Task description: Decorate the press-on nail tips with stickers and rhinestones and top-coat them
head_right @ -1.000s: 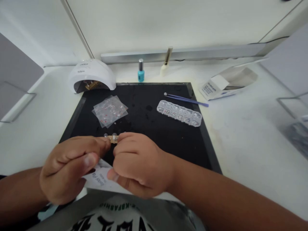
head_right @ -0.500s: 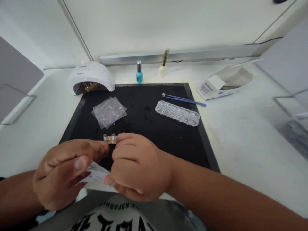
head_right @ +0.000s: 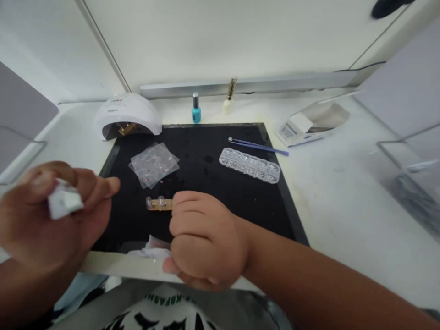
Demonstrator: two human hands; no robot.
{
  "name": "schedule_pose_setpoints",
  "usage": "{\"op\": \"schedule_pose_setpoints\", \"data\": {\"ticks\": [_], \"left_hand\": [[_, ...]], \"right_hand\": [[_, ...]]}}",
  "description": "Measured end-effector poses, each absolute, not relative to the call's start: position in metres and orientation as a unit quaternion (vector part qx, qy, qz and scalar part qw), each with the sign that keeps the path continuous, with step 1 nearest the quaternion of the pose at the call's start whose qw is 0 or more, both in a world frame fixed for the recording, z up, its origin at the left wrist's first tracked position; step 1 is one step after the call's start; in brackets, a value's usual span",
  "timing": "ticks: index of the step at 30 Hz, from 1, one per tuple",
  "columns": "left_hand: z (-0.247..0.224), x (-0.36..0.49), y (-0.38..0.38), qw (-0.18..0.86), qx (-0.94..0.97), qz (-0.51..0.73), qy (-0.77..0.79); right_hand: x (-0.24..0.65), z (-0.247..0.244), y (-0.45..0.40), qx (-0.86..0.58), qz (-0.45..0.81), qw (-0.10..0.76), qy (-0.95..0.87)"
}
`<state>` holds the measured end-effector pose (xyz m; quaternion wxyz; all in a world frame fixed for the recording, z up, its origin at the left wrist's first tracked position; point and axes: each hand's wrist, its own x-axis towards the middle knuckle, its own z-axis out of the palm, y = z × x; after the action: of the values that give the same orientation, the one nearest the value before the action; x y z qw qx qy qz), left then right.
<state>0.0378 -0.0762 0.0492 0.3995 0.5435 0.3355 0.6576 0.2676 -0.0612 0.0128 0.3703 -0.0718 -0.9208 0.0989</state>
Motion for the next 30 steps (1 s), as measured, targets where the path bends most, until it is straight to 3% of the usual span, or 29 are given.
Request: {"op": "schedule_pose_setpoints", "data": {"ticks": [3, 10, 25, 30], "left_hand": [[0.04, 0.047, -0.077, 0.412, 0.534, 0.66, 0.331], [0.021, 0.047, -0.082, 0.355, 0.641, 0.605, 0.31], [-0.004, 0.048, -0.055, 0.159, 0.68, 0.654, 0.29], [-0.005, 0.049, -0.049, 0.15, 0.672, 0.656, 0.307]], "right_hand": [[0.257, 0.008, -0.047, -0.037, 0.062, 0.435, -0.898], [0.266, 0.018, -0.038, -0.063, -0.102, 0.391, -0.913], [0.28, 0.037, -0.056, -0.031, -0.166, 0.443, -0.88], [0.282, 0.051, -0.066, -0.028, -0.191, 0.449, -0.872]]}}
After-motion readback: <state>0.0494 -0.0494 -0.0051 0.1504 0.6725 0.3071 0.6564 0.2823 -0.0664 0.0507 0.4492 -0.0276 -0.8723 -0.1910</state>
